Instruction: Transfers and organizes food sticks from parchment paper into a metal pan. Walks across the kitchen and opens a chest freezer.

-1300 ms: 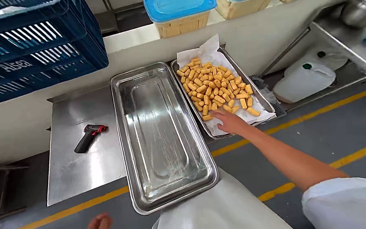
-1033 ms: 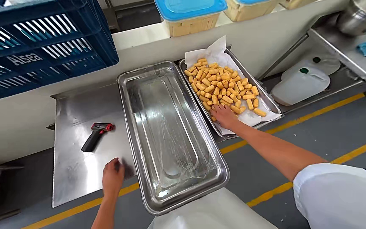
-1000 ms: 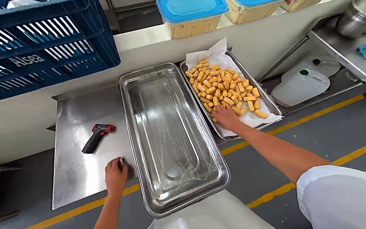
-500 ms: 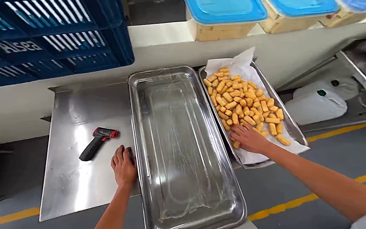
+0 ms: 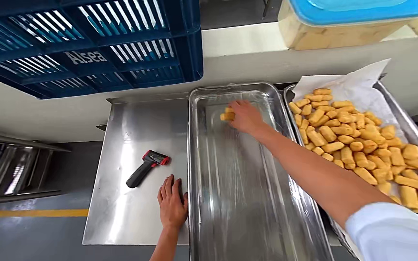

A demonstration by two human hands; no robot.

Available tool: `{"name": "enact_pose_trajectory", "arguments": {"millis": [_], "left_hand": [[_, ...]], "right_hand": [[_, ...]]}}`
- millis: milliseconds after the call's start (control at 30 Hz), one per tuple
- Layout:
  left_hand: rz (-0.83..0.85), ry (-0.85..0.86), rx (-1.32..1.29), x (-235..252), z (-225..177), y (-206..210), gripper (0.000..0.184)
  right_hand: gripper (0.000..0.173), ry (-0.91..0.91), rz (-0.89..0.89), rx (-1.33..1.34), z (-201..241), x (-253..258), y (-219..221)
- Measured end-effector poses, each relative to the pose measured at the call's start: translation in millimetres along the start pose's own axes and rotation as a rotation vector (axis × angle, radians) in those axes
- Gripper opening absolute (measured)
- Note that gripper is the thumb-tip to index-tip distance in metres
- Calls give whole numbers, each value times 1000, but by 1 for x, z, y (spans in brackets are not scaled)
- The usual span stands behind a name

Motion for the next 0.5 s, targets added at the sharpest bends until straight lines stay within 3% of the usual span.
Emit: {"name": "enact_pose_trajectory", "arguments": {"millis": [133, 233, 400, 500], "left_hand": [[-18, 2, 1, -1, 2, 2, 59], [-23, 5, -3, -1, 2, 3, 59], [-32, 6, 1, -2, 3, 5, 60], [-42, 9, -6, -2, 1, 5, 59]], "right_hand": [[57, -94, -77, 52, 31, 86, 43], [60, -125, -224, 251, 31, 87, 68], [87, 71, -313, 410, 22, 83, 98], [73, 96, -351, 512, 27, 93, 101]]}}
Point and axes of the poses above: each hand's wrist, its own x-axis towards the middle knuckle, its own y-axis out of the palm, z = x × y, the point moved 3 cm from there along x, towards the middle knuckle, and after that the axes turned 2 degrees about -y, right-handed, at the moved point
